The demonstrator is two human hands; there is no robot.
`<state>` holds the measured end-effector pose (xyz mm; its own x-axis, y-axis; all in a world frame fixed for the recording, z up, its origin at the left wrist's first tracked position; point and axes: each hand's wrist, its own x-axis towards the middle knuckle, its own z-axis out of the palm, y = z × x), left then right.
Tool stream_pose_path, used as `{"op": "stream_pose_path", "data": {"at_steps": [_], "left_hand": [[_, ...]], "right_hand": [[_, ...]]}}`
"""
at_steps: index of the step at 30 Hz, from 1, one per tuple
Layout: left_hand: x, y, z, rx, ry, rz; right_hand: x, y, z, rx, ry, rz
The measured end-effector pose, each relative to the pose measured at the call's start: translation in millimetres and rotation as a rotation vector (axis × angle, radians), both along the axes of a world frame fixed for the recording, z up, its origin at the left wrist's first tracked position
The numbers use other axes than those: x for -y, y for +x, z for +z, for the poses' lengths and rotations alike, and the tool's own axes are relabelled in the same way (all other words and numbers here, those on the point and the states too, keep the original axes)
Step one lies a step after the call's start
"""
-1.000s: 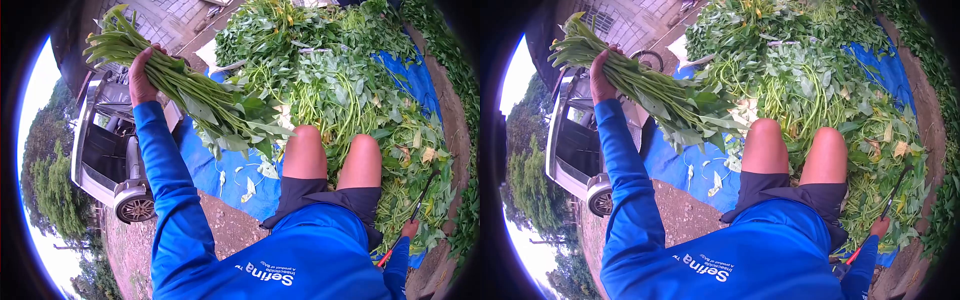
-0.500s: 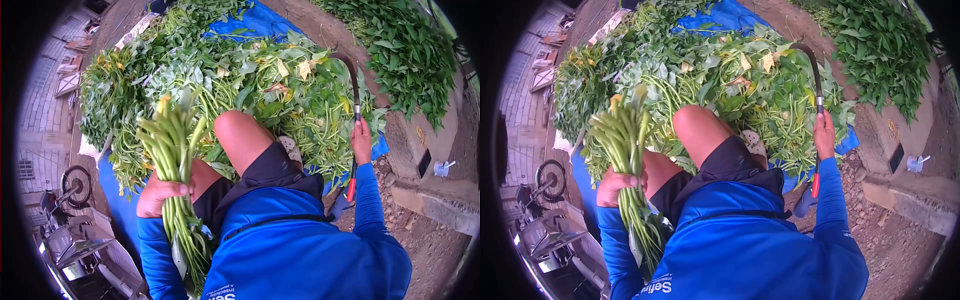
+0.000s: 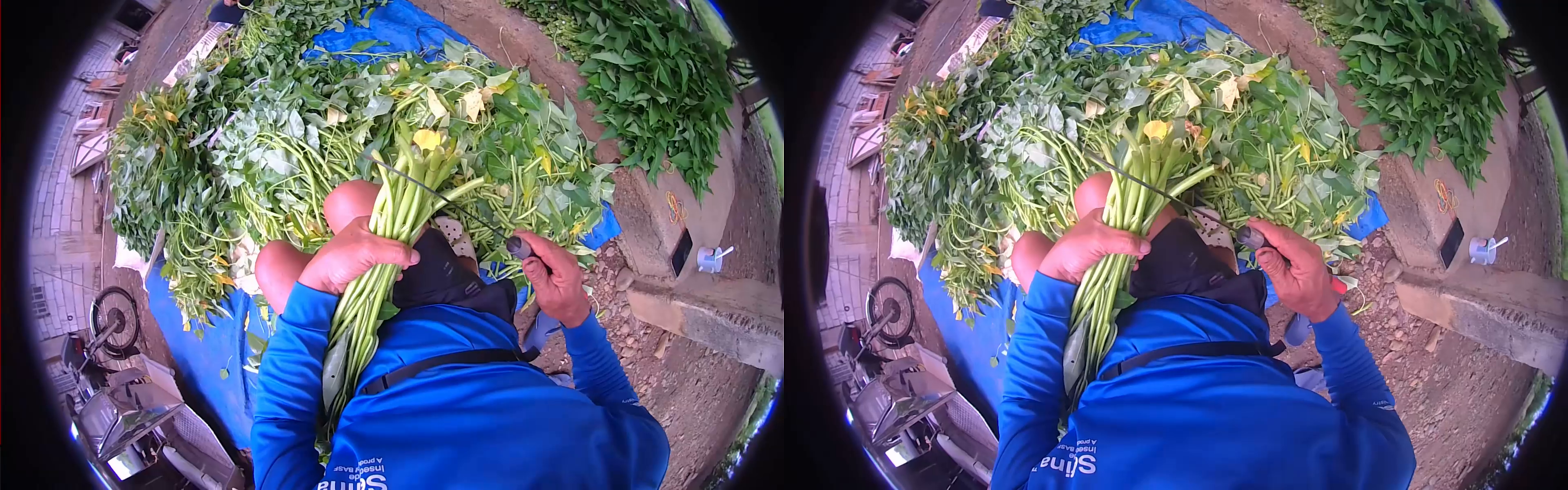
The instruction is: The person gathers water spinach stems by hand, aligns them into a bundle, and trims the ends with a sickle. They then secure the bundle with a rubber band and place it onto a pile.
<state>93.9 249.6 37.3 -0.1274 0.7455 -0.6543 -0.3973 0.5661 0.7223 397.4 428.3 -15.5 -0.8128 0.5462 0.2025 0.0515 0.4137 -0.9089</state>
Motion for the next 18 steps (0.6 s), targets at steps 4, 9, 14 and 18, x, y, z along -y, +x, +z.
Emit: {"op": "stream_pose_path", "data": {"at_steps": [4,9,14,18], "left_hand": [[4.1,-3.5,-7.1,-0.056,-0.032,-0.002],[6.6,-4.2,0.6,-0.08,-0.005,0.003],[6.1,2.1,2.3,-0.08,0.042,0.001],[0.2,4.0,-8.4,-0.074,0.075,-0.04]], "right_hand": [[3.2,-5.6,-8.2,0.053,0.073,0.028],[-0.5,-11.3,-16.1,0.132,0.102,0.03],[-1.0,-10.6,-30.7,0.11,0.13,-0.008],[-3.0,-26.5,-46.4,0.047,0.154,-0.054]]}}
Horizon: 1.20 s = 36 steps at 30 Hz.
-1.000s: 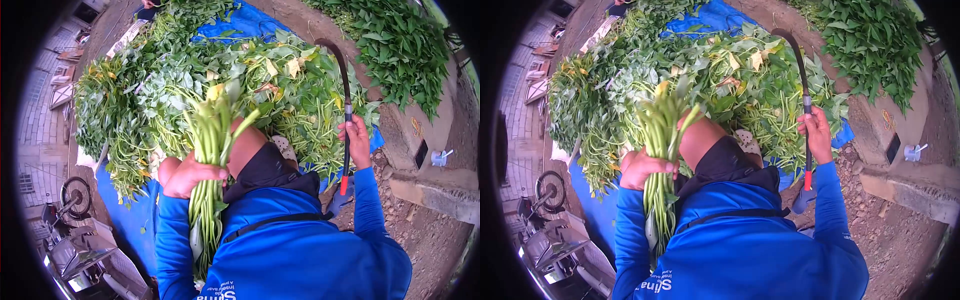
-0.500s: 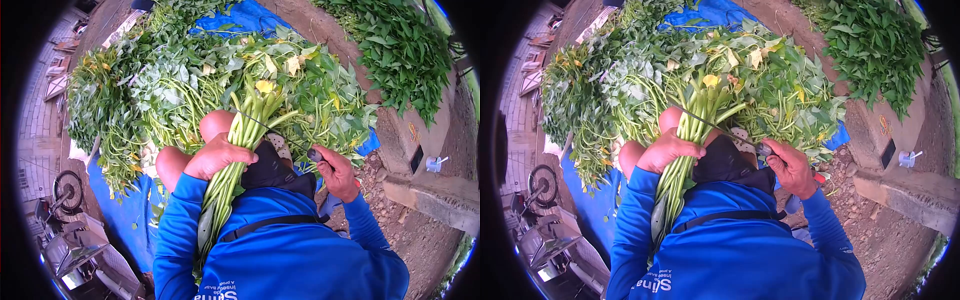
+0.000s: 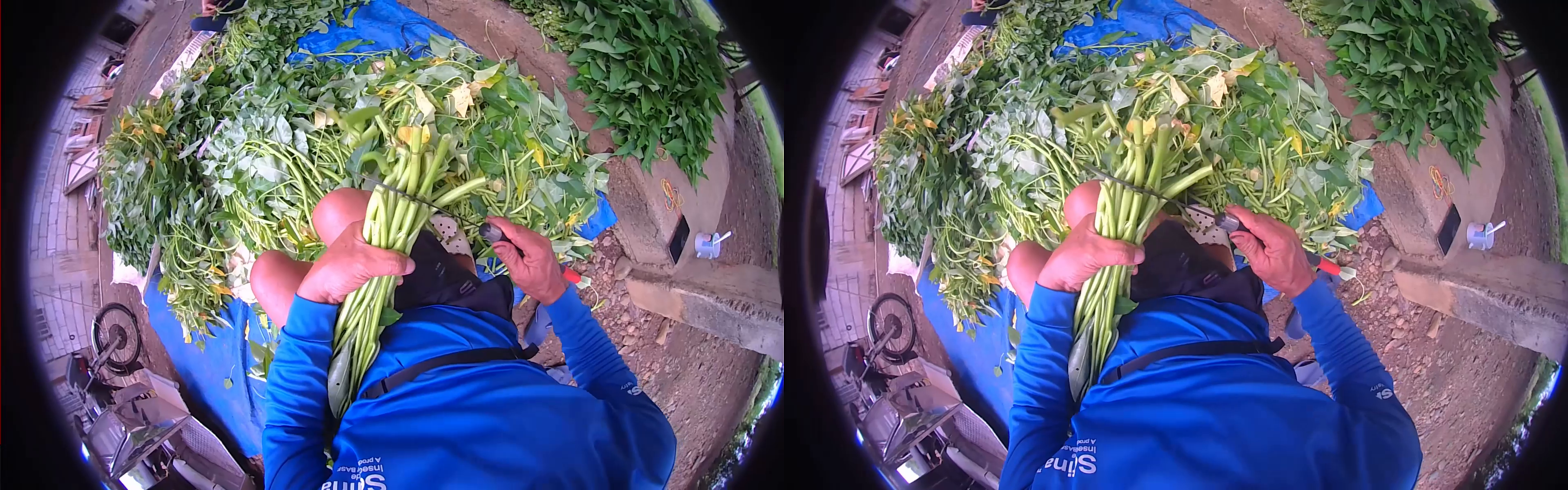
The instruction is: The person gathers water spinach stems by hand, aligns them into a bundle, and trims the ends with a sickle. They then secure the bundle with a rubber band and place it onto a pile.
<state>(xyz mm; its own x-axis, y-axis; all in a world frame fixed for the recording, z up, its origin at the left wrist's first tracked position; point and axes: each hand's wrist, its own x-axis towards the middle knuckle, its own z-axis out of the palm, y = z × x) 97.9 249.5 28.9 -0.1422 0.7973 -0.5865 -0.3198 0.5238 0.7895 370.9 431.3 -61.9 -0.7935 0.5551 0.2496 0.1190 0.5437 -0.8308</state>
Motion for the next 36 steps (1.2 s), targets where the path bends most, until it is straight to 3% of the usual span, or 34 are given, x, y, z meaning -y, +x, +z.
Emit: {"op": "stream_pose_path", "data": {"at_steps": [3,4,6,8,11,14,17,21,23,24,26,27,29,32,34,35,36], "left_hand": [[12.3,-9.8,6.3,-0.043,0.123,0.003],[18.3,-15.7,12.1,0.058,0.155,0.067],[30.8,-23.9,23.0,0.268,0.227,0.19],[33.9,-26.5,24.3,0.174,0.203,0.212],[33.2,-22.2,18.7,0.163,0.191,0.174],[37.7,-25.6,20.9,0.176,0.171,0.17],[46.2,-26.0,33.3,0.134,0.163,0.193],[46.1,-16.5,44.1,0.011,0.14,0.157],[41.0,-3.9,51.3,-0.193,0.075,0.129],[40.0,-1.5,45.3,-0.271,0.058,0.089],[33.5,11.3,52.2,-0.337,0.052,0.07],[33.9,11.9,51.9,-0.282,0.071,0.085],[35.8,8.9,51.1,-0.187,0.125,0.133],[35.7,-2.2,41.5,-0.058,0.105,0.118],[45.6,-23.8,33.8,0.234,0.161,0.157],[50.7,-30.8,41.6,0.17,0.174,0.155],[59.0,-34.8,48.5,0.113,0.177,0.153]], "right_hand": [[-4.7,8.9,-4.4,0.065,-0.031,0.027],[-8.9,16.5,-12.4,0.075,-0.039,0.029],[-17.5,43.7,-61.0,0.132,-0.083,-0.111],[-21.4,61.4,-93.7,0.186,-0.231,-0.234],[-39.7,51.5,-123.7,0.187,-0.17,-0.51],[-92.5,56.5,-201.6,0.206,0.057,-0.678],[-117.2,38.0,-198.7,0.705,0.095,-0.743],[-103.5,-24.5,-155.7,0.286,0.507,-0.583],[-86.2,-63.7,-108.4,0.106,-0.376,-0.302],[-71.7,-82.0,-58.1,0.037,-0.634,-0.127],[-42.2,-104.8,16.8,-0.007,-0.734,0.18],[-39.0,-111.7,36.6,0.04,-0.982,0.411],[-3.7,-130.3,41.4,-0.217,-1.309,0.737],[49.7,-184.2,57.0,-0.427,-1.34,0.733],[59.0,-204.0,90.7,-0.292,-1.315,0.675],[69.4,-213.6,102.8,-0.341,-1.189,0.644],[80.2,-219.3,112.9,-0.371,-1.232,0.633]]}}
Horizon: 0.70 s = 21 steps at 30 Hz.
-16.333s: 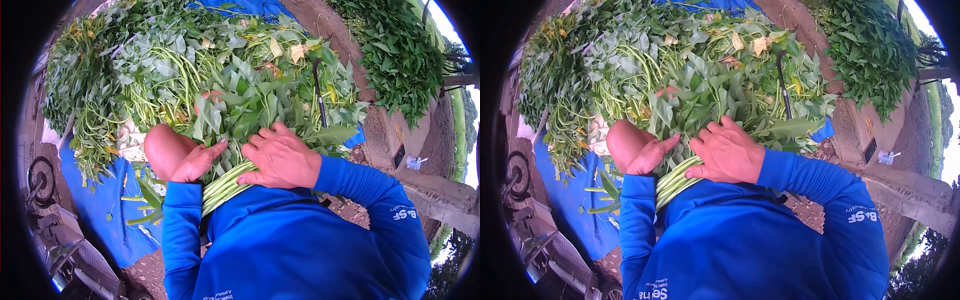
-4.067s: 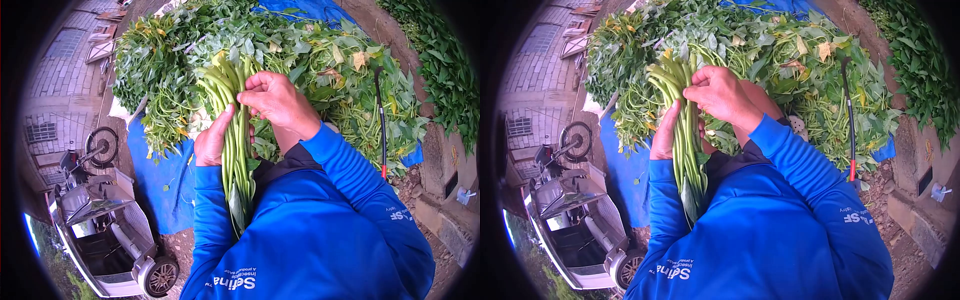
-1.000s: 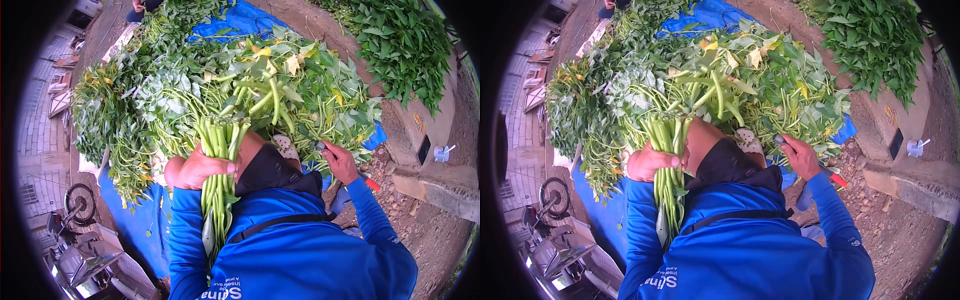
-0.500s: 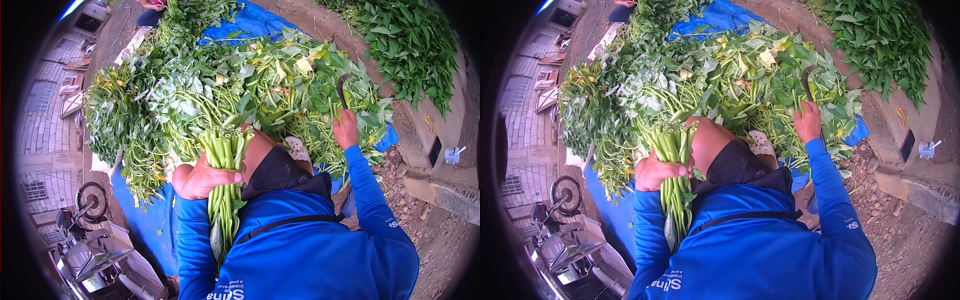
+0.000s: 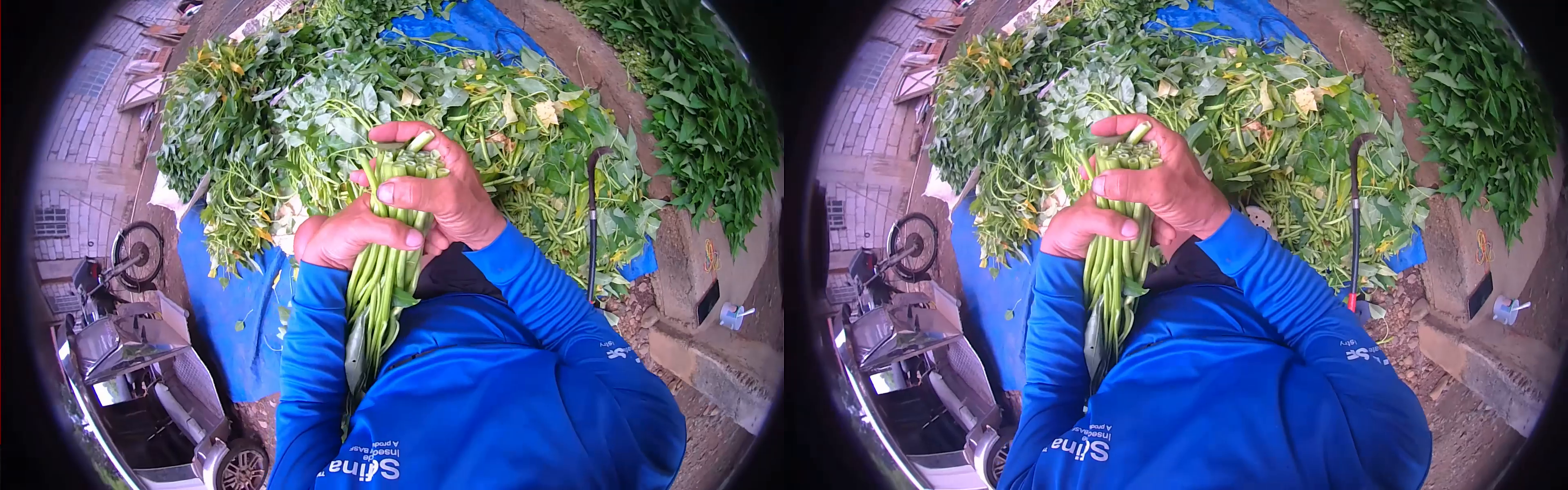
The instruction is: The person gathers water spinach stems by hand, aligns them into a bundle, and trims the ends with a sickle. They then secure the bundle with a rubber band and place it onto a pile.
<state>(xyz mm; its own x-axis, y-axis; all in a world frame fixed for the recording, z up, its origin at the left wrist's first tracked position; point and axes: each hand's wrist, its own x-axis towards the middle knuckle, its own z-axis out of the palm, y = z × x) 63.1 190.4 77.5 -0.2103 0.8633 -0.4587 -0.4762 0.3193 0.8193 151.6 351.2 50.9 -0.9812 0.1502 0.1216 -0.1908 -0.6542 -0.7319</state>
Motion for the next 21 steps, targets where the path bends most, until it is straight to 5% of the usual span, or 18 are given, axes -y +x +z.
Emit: {"op": "stream_pose_path", "data": {"at_steps": [4,9,16,21], "left_hand": [[38.9,-25.2,15.0,-0.081,-0.141,0.017],[63.7,26.7,42.2,-0.83,0.118,0.483],[153.6,10.5,101.4,-0.462,-0.229,0.269],[157.6,21.4,-5.1,-0.002,0.035,0.39]], "right_hand": [[19.2,-37.2,18.0,-0.122,0.001,0.015],[50.7,-62.2,46.3,-0.118,-0.241,0.013],[144.7,-68.6,75.0,-0.04,-0.237,-0.02],[80.3,-40.3,5.8,0.148,-0.077,0.327]]}}
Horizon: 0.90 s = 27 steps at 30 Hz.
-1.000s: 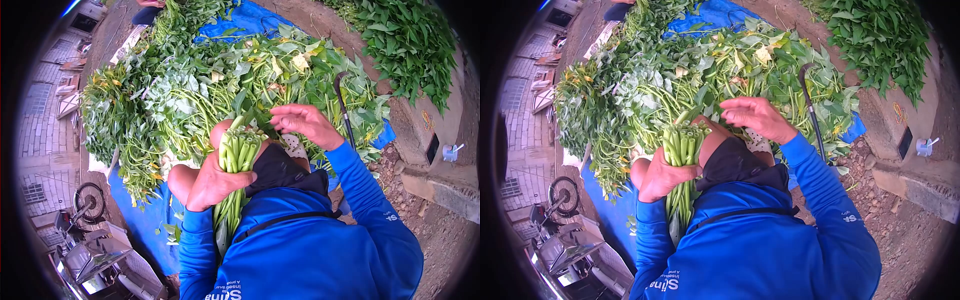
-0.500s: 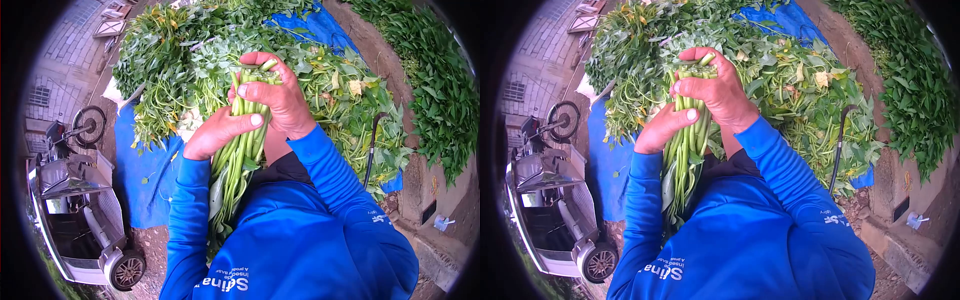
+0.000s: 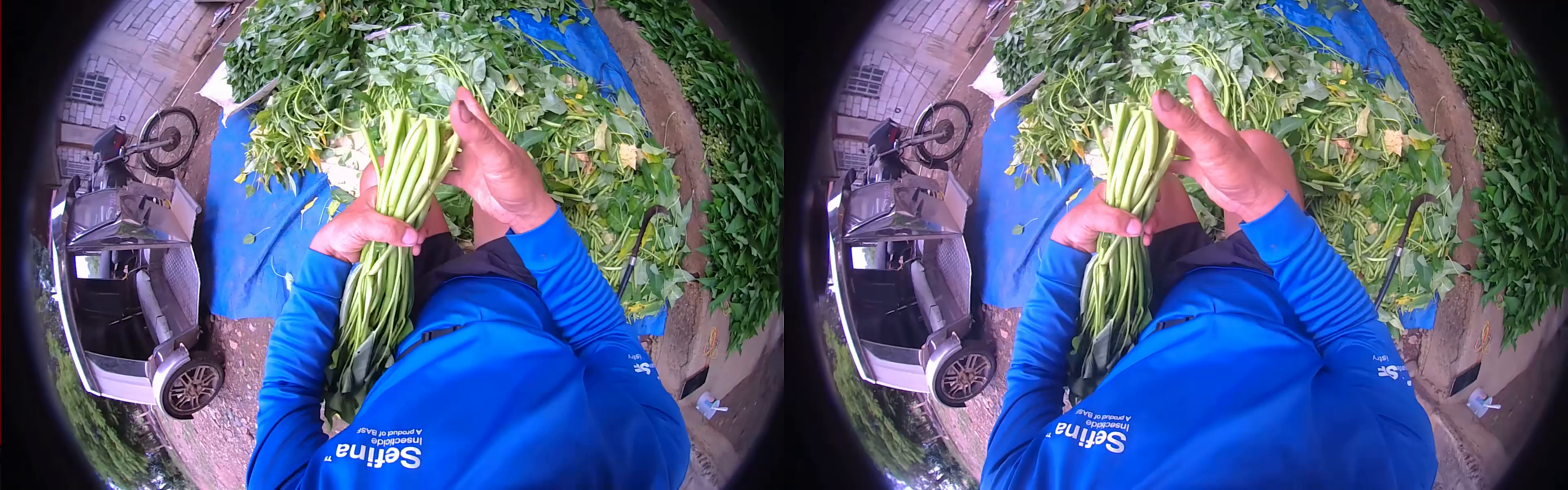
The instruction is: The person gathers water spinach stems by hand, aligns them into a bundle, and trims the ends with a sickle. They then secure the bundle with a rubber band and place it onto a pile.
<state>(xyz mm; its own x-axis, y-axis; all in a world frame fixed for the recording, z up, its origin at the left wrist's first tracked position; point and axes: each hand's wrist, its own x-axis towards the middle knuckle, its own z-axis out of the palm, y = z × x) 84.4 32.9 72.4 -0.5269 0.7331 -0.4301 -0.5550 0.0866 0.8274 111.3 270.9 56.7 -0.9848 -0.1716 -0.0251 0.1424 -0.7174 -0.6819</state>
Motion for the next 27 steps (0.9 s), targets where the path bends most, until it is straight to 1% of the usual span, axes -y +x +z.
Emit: {"op": "stream_pose_path", "data": {"at_steps": [1,2,3,4,5,6,7,8,9,11,12,15,16,18,20,21,22,24,25,26,27], "left_hand": [[-8.3,1.6,-16.2,0.019,0.051,0.025],[-16.6,3.2,-32.5,0.038,0.102,0.048],[-22.3,-3.9,-43.5,0.101,0.102,0.02],[-29.1,-9.0,-53.0,0.151,0.153,-0.002],[-33.2,-13.6,-60.0,0.159,0.125,-0.024],[-39.7,-15.2,-57.0,0.171,0.092,-0.044],[-43.0,-17.1,-56.6,0.181,0.055,-0.06],[-43.4,-22.0,-66.3,0.172,0.049,-0.105],[-43.3,-23.6,-69.5,0.193,0.043,-0.097],[-44.5,-26.7,-72.9,0.226,0.039,-0.072],[-43.5,-22.4,-75.7,0.225,0.082,-0.016],[-42.5,-26.2,-77.4,0.397,0.067,0.039],[-44.9,-25.3,-76.5,0.345,0.087,0.02],[-50.4,-25.6,-71.2,0.278,-0.04,0.012],[-49.4,-27.8,-73.8,0.28,-0.108,-0.027],[-49.3,-26.3,-74.5,0.258,-0.087,-0.031],[-51.1,-25.0,-74.0,0.23,-0.059,-0.041],[-54.6,-22.8,-74.0,0.144,0.002,-0.076],[-57.0,-21.0,-73.6,0.155,0.012,-0.066],[-58.0,-18.7,-73.0,0.167,0.019,-0.052],[-57.9,-17.7,-73.4,0.182,0.024,-0.035]], "right_hand": [[-22.6,6.4,-23.1,0.11,0.166,-0.113],[-29.6,15.6,-33.4,0.167,0.357,-0.301],[-35.1,25.5,-39.4,0.223,0.551,-0.486],[-40.3,31.1,-43.0,0.223,0.585,-0.342],[-43.5,36.0,-46.6,0.221,0.609,-0.191],[-43.6,43.6,-48.4,0.224,0.623,-0.037],[-27.8,45.8,-43.5,0.227,0.601,-0.127],[-24.3,42.3,-52.0,0.192,0.598,-0.153],[-22.5,36.4,-56.9,0.15,0.597,-0.177],[-25.8,31.5,-58.3,0.179,0.615,-0.167],[-26.2,31.1,-57.4,0.199,0.626,-0.157],[-26.1,32.9,-52.5,0.246,0.629,-0.161],[-28.2,34.8,-52.7,0.243,0.638,-0.163],[-32.8,38.8,-54.0,0.235,0.653,-0.165],[-26.4,36.5,-54.2,-0.04,0.647,-0.3],[-25.9,36.5,-52.7,-0.175,0.643,-0.373],[-38.7,35.3,-42.4,-0.25,1.136,-0.392],[-45.2,23.9,-33.1,-0.43,1.309,-0.478],[-48.7,18.1,-29.1,-0.527,1.392,-0.518],[-52.9,14.2,-27.0,-0.557,1.42,-0.446],[-54.5,12.1,-26.1,-0.564,1.444,-0.434]]}}
